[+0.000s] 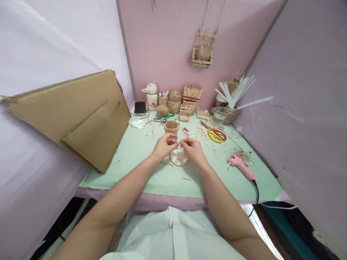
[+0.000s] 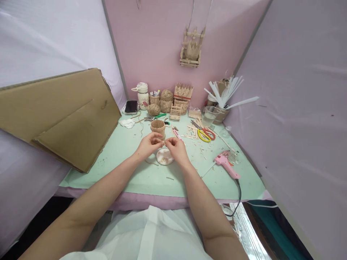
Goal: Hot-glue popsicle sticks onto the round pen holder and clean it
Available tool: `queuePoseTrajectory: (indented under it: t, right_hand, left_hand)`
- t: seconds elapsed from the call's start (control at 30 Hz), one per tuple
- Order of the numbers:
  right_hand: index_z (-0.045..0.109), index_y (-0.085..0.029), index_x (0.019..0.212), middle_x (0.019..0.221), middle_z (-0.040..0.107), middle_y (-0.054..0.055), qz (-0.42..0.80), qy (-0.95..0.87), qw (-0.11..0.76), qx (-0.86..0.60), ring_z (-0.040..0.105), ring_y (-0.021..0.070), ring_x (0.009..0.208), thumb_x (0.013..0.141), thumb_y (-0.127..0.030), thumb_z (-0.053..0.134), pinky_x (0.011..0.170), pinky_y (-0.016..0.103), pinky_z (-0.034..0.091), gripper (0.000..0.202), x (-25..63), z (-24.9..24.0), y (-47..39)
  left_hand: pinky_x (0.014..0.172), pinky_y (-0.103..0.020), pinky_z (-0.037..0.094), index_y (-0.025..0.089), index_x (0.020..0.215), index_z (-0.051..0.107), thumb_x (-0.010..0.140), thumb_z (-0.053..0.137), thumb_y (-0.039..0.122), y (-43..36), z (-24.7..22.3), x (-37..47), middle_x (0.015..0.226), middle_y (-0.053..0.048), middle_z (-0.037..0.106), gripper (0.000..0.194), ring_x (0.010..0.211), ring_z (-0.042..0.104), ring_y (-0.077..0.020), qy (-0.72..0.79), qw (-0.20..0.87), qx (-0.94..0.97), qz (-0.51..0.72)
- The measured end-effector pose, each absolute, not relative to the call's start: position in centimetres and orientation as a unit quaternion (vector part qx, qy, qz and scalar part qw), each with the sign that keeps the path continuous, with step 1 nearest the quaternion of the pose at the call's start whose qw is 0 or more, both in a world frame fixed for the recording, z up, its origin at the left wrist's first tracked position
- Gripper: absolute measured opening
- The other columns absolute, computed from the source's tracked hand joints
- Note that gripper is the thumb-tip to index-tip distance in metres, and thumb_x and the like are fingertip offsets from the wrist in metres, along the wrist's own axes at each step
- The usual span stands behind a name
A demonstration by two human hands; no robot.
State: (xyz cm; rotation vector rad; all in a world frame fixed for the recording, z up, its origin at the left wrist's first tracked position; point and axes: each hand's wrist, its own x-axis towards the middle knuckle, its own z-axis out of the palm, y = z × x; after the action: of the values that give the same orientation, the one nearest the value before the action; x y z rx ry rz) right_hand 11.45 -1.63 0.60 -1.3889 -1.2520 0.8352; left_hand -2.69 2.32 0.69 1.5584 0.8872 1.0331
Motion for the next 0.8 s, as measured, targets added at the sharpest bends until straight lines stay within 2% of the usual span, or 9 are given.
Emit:
queuePoseTrajectory:
  t: [0.37,0.53,0.7,0.8]
  right_hand:
    - [0.065,-0.018,0.076,0.064,0.059,0.000,0.397,-0.489,0.523,-0.574,0.042,0.0100,0.050,0.072,-0.041,0.057,0.045,0.023,0.033,0.025,11.57,0.96,-1.59]
    - [0.063,-0.017,0.071,0.065,0.060,0.001,0.380,-0.507,0.514,-0.578,0.045,0.0103,0.053,0.070,-0.041,0.058,0.048,0.022,0.035,0.025,11.43,1.13,-1.81]
    - [0.063,-0.017,0.072,0.067,0.061,0.000,0.364,-0.526,0.515,-0.571,0.048,0.0110,0.055,0.068,-0.039,0.060,0.053,0.024,0.037,0.022,11.37,0.99,-1.92]
    - [0.061,-0.018,0.071,0.064,0.060,0.000,0.341,-0.539,0.505,-0.582,0.049,0.0120,0.057,0.070,-0.038,0.058,0.055,0.024,0.038,0.021,11.64,0.75,-1.79]
  left_hand:
    - [0.065,-0.025,0.045,0.015,0.089,0.052,0.061,0.071,0.021,2.26,1.26,-2.73,0.064,0.002,0.062,0.034,0.062,0.058,-0.0106,0.365,0.587,0.585,0.425]
    - [0.063,-0.025,0.044,0.015,0.088,0.052,0.061,0.072,0.023,2.13,1.40,-2.72,0.063,0.002,0.061,0.034,0.061,0.058,-0.0108,0.366,0.578,0.593,0.425]
    - [0.062,-0.024,0.045,0.015,0.075,0.056,0.062,0.071,0.026,2.34,1.13,-2.70,0.066,0.001,0.061,0.023,0.062,0.057,-0.0103,0.358,0.556,0.621,0.420]
    - [0.064,-0.025,0.046,0.015,0.074,0.057,0.061,0.070,0.025,2.64,0.84,-2.78,0.068,0.001,0.061,0.021,0.063,0.057,-0.0103,0.366,0.543,0.616,0.439]
